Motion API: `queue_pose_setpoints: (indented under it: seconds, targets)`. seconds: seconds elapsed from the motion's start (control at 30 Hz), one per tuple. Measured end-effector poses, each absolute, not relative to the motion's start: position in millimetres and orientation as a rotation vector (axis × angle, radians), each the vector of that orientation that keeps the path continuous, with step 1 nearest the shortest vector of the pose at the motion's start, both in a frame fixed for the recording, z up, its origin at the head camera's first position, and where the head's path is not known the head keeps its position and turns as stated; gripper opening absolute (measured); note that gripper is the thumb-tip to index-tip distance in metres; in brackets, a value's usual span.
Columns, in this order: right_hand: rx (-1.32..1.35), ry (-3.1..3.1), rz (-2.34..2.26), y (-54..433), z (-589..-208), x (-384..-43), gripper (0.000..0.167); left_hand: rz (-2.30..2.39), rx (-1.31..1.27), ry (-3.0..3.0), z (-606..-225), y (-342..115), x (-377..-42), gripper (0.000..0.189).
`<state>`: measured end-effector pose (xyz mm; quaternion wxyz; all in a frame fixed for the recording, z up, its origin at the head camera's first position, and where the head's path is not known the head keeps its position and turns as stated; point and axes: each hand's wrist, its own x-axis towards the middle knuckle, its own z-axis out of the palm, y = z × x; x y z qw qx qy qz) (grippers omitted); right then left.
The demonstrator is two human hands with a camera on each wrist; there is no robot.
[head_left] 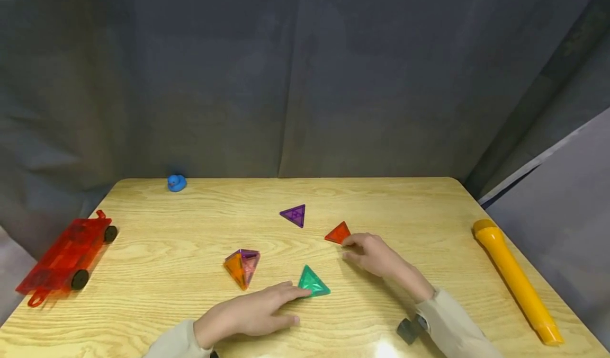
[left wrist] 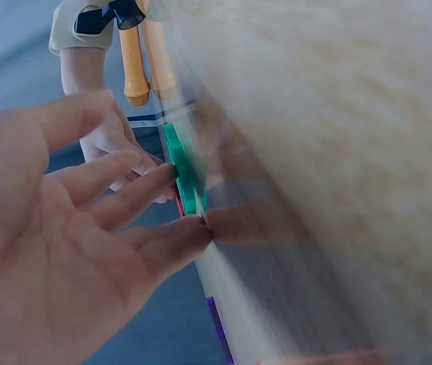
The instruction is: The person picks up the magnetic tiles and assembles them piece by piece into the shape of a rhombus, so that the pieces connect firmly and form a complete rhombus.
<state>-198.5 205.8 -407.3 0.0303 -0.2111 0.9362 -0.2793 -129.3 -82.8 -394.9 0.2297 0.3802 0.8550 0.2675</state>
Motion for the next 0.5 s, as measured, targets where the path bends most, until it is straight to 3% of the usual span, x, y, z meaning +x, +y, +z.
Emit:
queue_pose_setpoints:
  seconds: [0.17,0.5]
  targets:
    - [-0.640,2.874,-0.919,207.2,-406.7,-198.2,0.021,0.791,1.064,2.412,-397.8,-78.5,-135.4,0.048]
    - [-0.580,2.853,-1.080,216.8,-419.3,-218.3,0.042,0.992,0.965,2.415,-409.1,-69.1,-152.3,0.055]
